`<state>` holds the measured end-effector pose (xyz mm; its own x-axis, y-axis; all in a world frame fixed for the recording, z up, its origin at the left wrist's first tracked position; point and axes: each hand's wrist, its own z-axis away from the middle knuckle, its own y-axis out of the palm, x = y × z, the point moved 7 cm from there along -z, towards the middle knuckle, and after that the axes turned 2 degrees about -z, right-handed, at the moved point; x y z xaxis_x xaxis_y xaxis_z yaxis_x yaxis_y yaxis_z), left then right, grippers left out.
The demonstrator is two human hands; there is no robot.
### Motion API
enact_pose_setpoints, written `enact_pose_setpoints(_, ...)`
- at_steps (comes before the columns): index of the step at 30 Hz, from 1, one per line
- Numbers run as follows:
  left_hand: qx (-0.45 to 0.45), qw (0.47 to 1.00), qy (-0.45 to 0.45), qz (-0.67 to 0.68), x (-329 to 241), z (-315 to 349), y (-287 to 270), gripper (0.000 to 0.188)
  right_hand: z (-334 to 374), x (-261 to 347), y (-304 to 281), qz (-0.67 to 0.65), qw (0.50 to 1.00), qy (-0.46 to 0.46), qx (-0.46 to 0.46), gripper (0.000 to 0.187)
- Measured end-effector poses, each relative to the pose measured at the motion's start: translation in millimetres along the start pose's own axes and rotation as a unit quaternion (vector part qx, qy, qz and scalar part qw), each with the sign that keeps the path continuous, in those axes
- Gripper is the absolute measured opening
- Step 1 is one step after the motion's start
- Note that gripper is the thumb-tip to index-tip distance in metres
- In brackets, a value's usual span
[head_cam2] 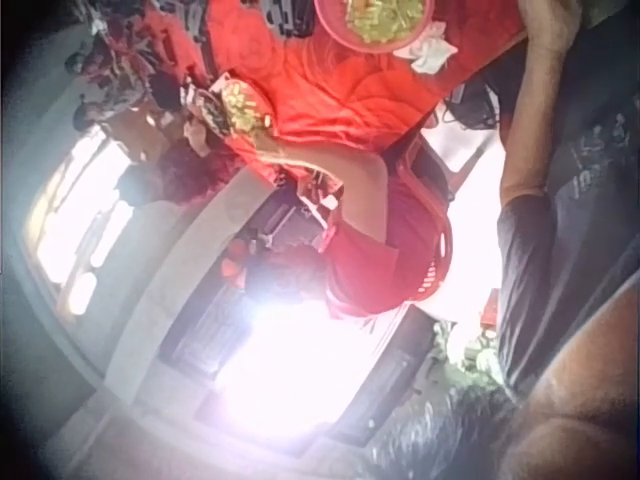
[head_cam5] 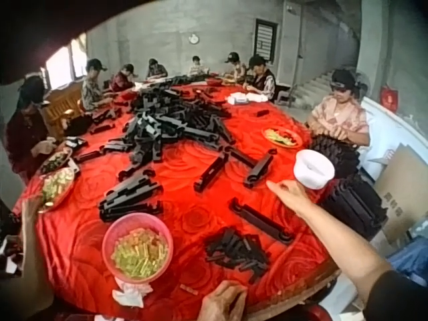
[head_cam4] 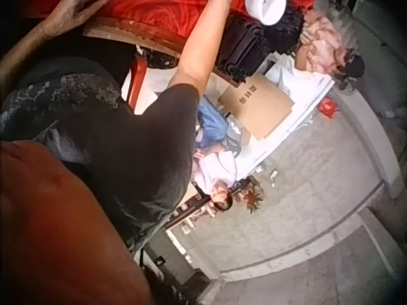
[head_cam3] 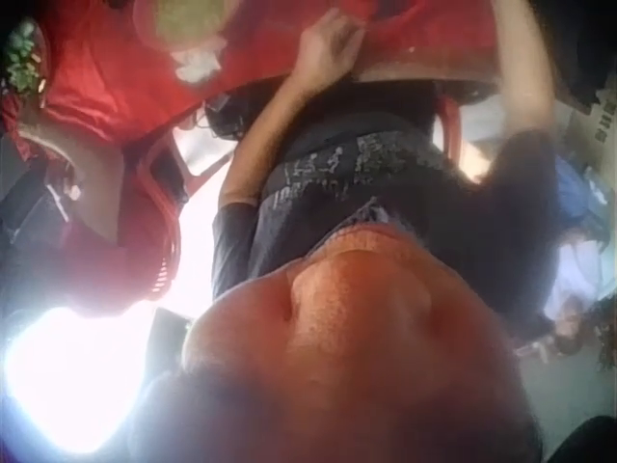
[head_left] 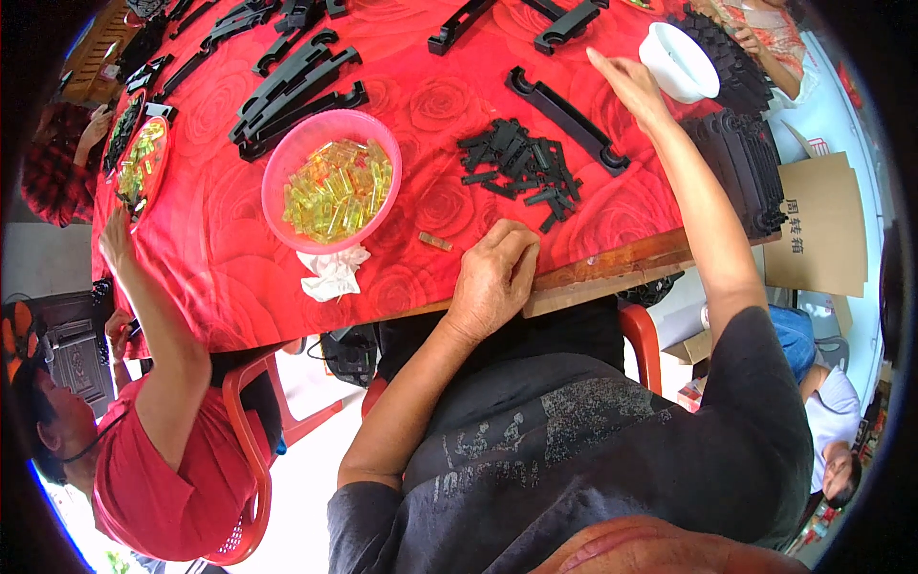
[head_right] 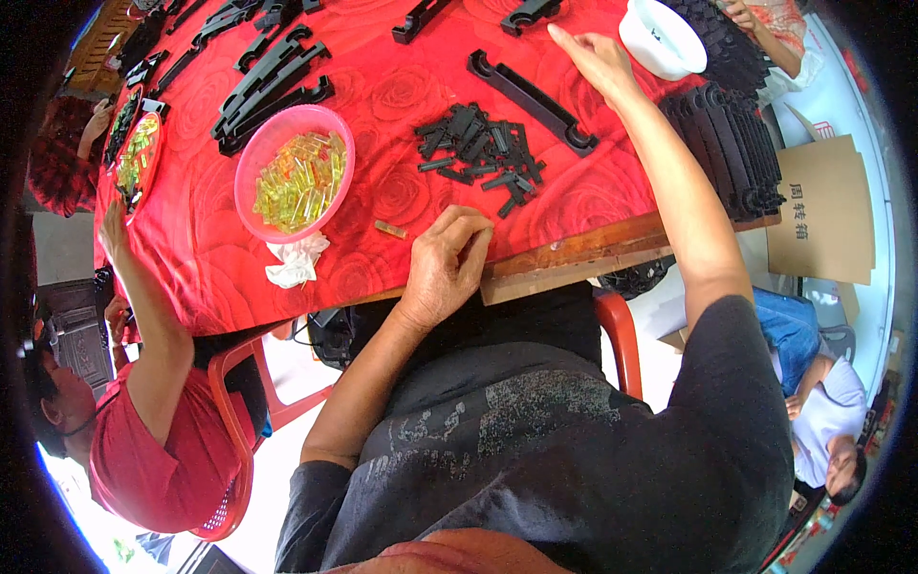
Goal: The person assembles spirit levels by inserting vials and small plastic components into black frames by hand.
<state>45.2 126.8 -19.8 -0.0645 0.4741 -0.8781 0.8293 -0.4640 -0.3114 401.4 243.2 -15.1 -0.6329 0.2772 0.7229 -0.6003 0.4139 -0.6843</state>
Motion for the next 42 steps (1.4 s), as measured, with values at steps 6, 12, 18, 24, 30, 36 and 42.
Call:
enact_pose_setpoints(6, -0.001, 1.000, -0.007, -0.003, 1.8, -0.1, -0.1, 0.014, -102.9, -15.0, 26.3, 0.024, 0.995, 0.063, -0.068, 0.126)
enact_pose_setpoints(12, 0.001, 1.000, -0.003, 0.004, 2.8, 0.1, -1.9, 0.014, -153.1, 3.1, 57.9, 0.079, 0.996, 0.006, -0.042, 0.117)
enact_pose_setpoints(18, 0.007, 1.000, -0.013, 0.005, 2.8, -0.2, -2.0, 0.014, -153.0, 74.2, 99.4, 0.104, 0.987, -0.036, 0.121, 0.089)
enact_pose_setpoints(24, 0.005, 1.000, -0.008, 0.013, 1.4, -1.2, -2.0, 0.014, -89.2, 154.6, 106.1, 0.191, 0.967, 0.157, 0.056, 0.140)
enact_pose_setpoints(30, 0.016, 0.999, -0.015, 0.028, 0.7, -0.4, 0.3, 0.014, -120.8, 138.2, 130.2, 0.205, 0.966, 0.157, 0.025, 0.123)
enact_pose_setpoints(36, -0.005, 0.999, -0.024, 0.032, 6.0, 5.2, -10.5, 0.014, -155.0, 105.8, 115.1, 0.235, 0.968, 0.032, 0.084, 0.067)
enact_pose_setpoints(42, 0.014, 0.998, -0.014, 0.052, 2.4, -1.6, -1.1, 0.014, -167.4, 11.9, 46.7, 0.156, 0.956, -0.178, 0.175, 0.088)
